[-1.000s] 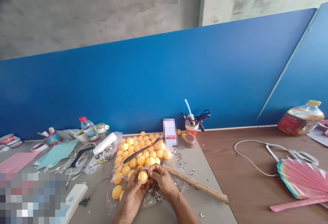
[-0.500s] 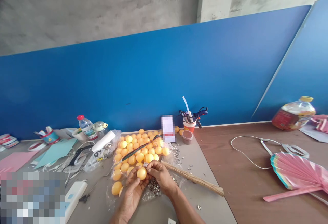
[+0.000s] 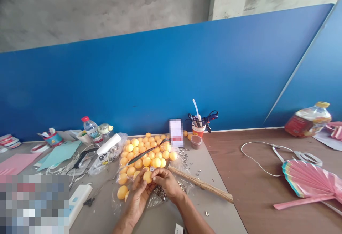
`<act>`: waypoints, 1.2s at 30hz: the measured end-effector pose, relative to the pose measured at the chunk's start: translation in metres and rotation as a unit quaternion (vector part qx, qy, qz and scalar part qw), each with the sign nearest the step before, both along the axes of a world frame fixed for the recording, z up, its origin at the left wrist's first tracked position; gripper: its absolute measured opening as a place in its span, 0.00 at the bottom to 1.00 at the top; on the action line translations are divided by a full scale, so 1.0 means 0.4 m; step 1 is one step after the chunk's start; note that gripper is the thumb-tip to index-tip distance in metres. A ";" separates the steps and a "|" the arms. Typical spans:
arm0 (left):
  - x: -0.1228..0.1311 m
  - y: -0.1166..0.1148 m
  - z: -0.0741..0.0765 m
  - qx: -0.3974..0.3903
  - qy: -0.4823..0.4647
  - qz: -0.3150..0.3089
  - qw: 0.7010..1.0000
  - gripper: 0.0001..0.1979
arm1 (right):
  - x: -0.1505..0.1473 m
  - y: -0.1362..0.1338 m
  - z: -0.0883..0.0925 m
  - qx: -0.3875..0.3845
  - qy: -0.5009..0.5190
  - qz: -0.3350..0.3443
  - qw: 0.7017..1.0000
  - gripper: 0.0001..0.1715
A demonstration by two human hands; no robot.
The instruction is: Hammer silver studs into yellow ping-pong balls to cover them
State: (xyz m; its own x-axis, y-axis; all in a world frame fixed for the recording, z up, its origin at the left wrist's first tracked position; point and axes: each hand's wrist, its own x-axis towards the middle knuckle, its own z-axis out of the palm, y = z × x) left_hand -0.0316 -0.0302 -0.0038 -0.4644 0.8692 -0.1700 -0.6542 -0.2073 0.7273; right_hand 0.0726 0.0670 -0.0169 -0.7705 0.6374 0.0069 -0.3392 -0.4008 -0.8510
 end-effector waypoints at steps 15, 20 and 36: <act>-0.007 0.001 -0.019 0.010 0.016 -0.002 1.000 0.19 | -0.004 -0.008 0.017 -0.027 -0.038 -0.006 0.999 0.21; -0.008 0.000 -0.015 0.001 0.014 0.001 1.000 0.21 | -0.005 -0.010 0.026 -0.016 -0.056 -0.009 0.998 0.23; -0.004 0.003 -0.021 -0.010 0.031 0.014 0.999 0.21 | -0.006 -0.012 0.028 0.009 -0.068 0.010 0.998 0.24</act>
